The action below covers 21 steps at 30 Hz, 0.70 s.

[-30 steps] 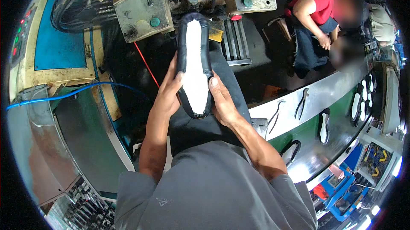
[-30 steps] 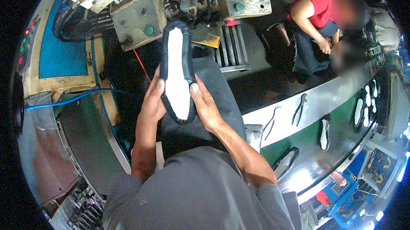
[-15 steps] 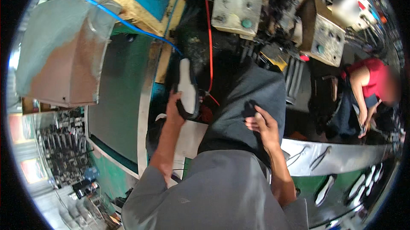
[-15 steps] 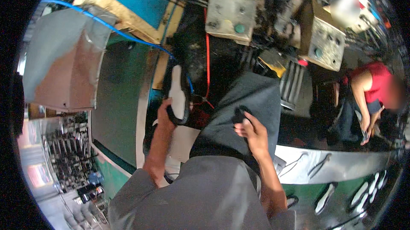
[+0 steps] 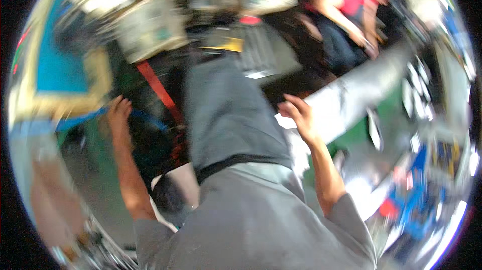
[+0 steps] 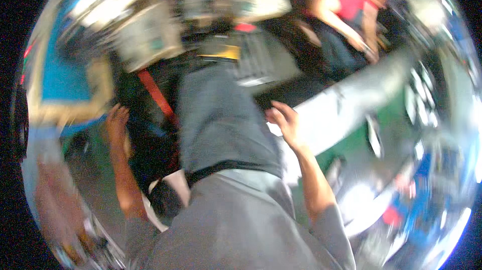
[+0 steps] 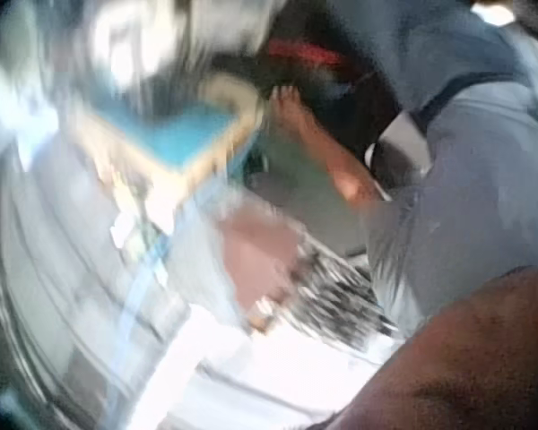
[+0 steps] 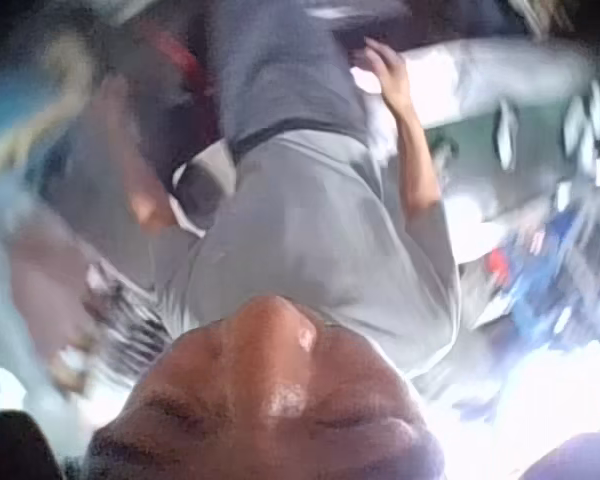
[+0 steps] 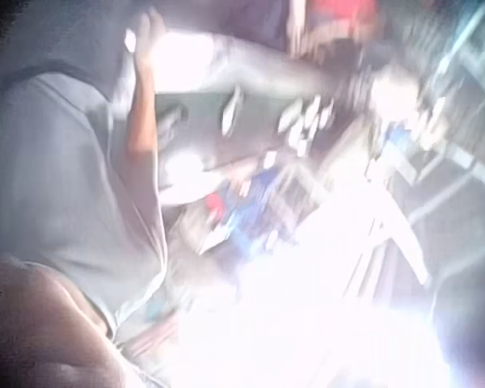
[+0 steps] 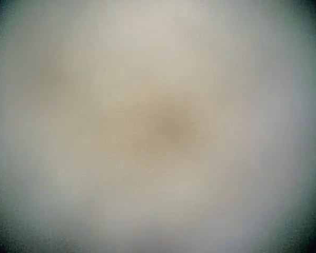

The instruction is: Manually process and assemble shoe components at an industrial workstation.

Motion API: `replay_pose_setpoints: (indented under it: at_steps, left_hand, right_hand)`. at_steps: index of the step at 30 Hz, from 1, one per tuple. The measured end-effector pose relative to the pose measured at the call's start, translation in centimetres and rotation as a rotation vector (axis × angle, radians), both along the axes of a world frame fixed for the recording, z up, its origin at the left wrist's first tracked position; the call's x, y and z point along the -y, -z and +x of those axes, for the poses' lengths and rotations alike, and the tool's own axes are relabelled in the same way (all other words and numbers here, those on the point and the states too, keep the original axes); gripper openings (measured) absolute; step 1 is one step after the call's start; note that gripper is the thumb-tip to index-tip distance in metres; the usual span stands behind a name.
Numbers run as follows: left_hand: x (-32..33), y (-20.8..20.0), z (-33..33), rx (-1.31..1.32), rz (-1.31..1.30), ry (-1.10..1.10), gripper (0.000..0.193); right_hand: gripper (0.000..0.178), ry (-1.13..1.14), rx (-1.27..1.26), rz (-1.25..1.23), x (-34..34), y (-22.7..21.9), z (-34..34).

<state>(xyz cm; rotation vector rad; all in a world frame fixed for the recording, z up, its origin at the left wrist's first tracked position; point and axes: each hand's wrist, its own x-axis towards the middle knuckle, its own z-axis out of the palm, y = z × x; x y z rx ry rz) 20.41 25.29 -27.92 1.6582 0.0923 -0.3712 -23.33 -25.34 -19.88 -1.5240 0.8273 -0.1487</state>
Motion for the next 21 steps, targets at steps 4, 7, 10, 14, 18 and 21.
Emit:
replay_pose_setpoints:
  at_steps: [4,7,10,14,18,21]
  left_hand:
    - [17.8,1.0,-5.5,-0.01,-0.1,0.281,0.047]
    - [25.8,1.7,-10.2,0.333,0.144,0.514,0.04]
    - [32.0,3.9,-14.0,0.933,0.609,0.836,0.031]
    - [29.3,4.4,-11.3,0.616,0.433,0.829,0.032]
    - [28.9,5.0,-10.1,0.603,0.527,0.874,0.031]
    - [30.1,3.7,-11.8,0.429,0.466,0.789,0.03]
  right_hand:
    - [0.047,0.321,-0.344,-0.455,7.4,4.9,-17.2]
    - [0.05,0.72,-0.626,-0.599,5.9,5.8,-33.8]
    - [0.058,0.971,-0.97,-0.2,-0.3,6.9,-52.2]
    - [0.12,0.922,-0.858,0.04,-10.0,10.3,-53.6]
    - [0.121,0.77,-0.824,-0.421,-7.9,11.7,-45.9]
    - [0.116,0.728,-0.882,-0.638,-3.4,12.5,-43.0]
